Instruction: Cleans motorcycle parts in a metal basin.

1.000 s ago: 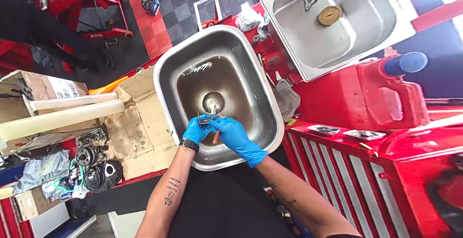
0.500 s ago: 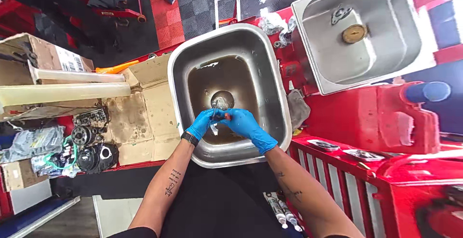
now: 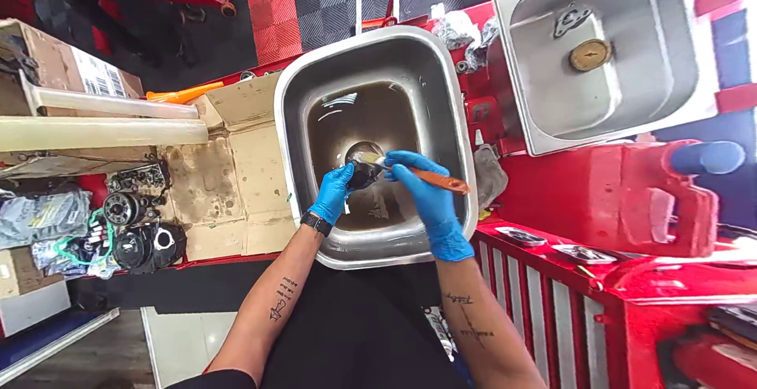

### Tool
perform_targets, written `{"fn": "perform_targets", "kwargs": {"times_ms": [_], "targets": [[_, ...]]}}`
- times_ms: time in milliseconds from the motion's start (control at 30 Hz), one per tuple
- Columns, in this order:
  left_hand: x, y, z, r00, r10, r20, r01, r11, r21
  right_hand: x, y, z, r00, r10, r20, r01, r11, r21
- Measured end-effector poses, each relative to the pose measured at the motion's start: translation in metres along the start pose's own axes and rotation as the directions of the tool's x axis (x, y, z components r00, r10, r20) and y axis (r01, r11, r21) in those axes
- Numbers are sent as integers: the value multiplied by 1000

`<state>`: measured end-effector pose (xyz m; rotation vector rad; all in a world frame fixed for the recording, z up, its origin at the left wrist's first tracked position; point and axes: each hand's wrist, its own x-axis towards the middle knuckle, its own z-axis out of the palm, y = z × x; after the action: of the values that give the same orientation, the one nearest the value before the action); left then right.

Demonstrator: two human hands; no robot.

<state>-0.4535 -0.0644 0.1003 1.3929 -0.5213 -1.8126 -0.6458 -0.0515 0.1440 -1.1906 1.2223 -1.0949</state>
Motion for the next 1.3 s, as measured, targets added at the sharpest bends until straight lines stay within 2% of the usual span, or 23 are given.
{"fn": "perform_targets", "kwargs": {"times_ms": [33,167,300,400,500,567,633,700,800,867,900,967,1033,1100,1167,1233,1300], "targets": [[0,-2,2,1000,6,-23,-6,1000,-17,-9,8,12,998,-58,1,58,998,32],[8,-9,-4,990,-36,-140,30,998,-48,-38,33,21,977,-208,48,213,957,-196],[1,-8,2,982,-67,-179,54,996,-75,-36,36,31,991,-126,55,128,991,-39],[4,0,-1,984,-36,-174,38,999,13,-12,25,16,992,52,-115,-61,996,-72],[2,2,-4,987,-29,-159,45,995,92,-10,11,18,999,39,-36,-43,992,-115],[2,4,-5,988,-26,-153,41,994,98,1,19,9,993,31,-118,-51,984,-173],[2,5,-10,991,-21,-134,37,992,121,12,20,4,988,80,-135,-96,989,-112],[-1,4,-12,994,-9,-107,25,989,148,13,15,14,989,138,-56,-140,990,-24],[-3,9,-16,999,36,-24,-31,983,183,26,27,5,972,120,-200,-123,992,-5],[-6,12,-17,999,33,-7,-32,990,140,20,16,11,977,125,-174,-106,988,115],[-9,12,-16,1000,15,-28,-12,995,98,8,13,19,980,136,-145,-119,986,119],[-5,17,-10,995,-36,-91,34,999,-26,-4,16,20,969,119,-218,-119,993,15],[-2,20,-9,978,-133,-158,101,976,-193,-10,16,13,960,76,-270,-74,997,18],[-7,18,-8,966,-194,-171,151,959,-238,-24,13,17,986,53,-155,-53,999,5],[-10,18,-4,976,-169,-134,142,971,-191,-20,19,9,980,44,-194,-58,996,-65],[-10,21,-1,989,-109,-104,99,991,-95,-9,13,-3,975,45,-217,-55,998,-40],[-14,17,0,996,-60,-67,63,997,51,-14,1,5,995,53,-83,-53,999,-1]]}}
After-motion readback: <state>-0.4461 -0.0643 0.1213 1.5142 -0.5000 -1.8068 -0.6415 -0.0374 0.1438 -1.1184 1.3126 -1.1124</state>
